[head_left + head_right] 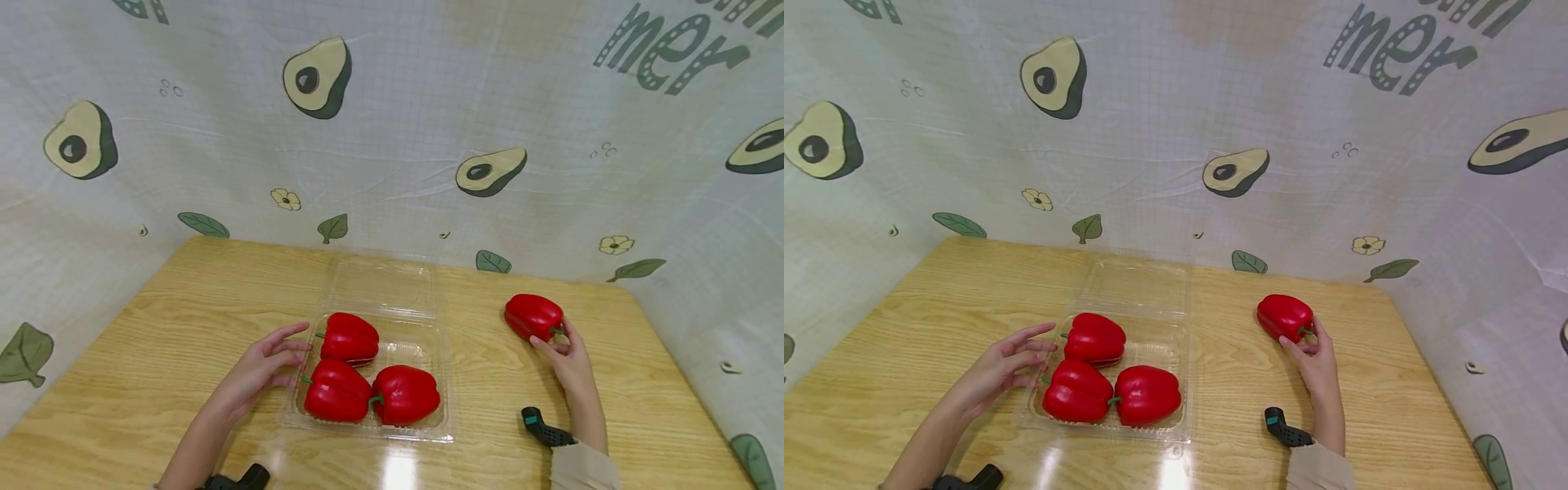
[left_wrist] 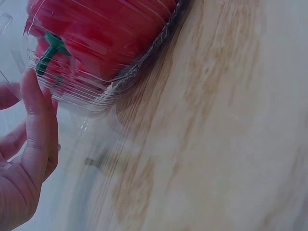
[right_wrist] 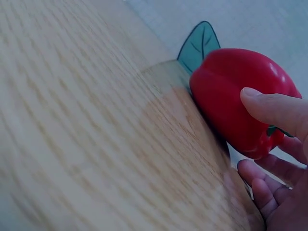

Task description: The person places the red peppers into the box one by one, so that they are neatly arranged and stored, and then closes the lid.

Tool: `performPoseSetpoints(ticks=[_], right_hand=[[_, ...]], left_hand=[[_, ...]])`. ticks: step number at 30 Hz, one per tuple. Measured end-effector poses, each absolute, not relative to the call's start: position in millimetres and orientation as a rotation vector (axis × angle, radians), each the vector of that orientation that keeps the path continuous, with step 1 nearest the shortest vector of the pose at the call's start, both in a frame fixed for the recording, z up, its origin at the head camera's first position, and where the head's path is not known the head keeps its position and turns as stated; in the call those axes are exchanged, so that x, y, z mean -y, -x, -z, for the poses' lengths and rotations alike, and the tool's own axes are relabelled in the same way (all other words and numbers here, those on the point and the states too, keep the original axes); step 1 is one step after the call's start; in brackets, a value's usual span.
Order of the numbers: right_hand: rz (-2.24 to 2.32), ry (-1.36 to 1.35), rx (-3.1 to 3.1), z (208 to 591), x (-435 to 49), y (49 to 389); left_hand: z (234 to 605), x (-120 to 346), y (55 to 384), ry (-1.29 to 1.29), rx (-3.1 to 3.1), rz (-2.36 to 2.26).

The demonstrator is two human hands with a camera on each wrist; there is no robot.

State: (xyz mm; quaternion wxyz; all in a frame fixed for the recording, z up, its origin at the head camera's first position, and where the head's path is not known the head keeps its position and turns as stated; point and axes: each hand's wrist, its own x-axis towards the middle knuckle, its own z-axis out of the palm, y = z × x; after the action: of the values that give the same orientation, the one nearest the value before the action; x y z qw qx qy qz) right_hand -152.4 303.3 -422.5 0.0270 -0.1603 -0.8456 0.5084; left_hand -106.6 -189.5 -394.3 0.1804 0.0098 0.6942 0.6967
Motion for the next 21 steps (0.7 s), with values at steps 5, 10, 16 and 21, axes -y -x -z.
performPoseSetpoints(ticks=[5, 10, 16, 21], right_hand=[[-1.505, 0.425, 2.639, 423.3, -302.3, 153.1], [-1.422, 0.335, 2.639, 424.9, -300.5, 154.9], [-1.365, 0.383, 2.669, 425.9, -298.8, 154.9], [-1.355, 0.419, 2.682, 426.3, -298.0, 153.0]], left_hand=[[394.3, 189.4, 106.7, -0.043, -1.957, -1.97], [394.3, 189.3, 106.9, -0.043, -1.958, -1.967], [394.3, 189.1, 107.0, -0.032, -1.958, -1.968], [394.0, 189.0, 107.3, -0.035, -1.949, -1.972]])
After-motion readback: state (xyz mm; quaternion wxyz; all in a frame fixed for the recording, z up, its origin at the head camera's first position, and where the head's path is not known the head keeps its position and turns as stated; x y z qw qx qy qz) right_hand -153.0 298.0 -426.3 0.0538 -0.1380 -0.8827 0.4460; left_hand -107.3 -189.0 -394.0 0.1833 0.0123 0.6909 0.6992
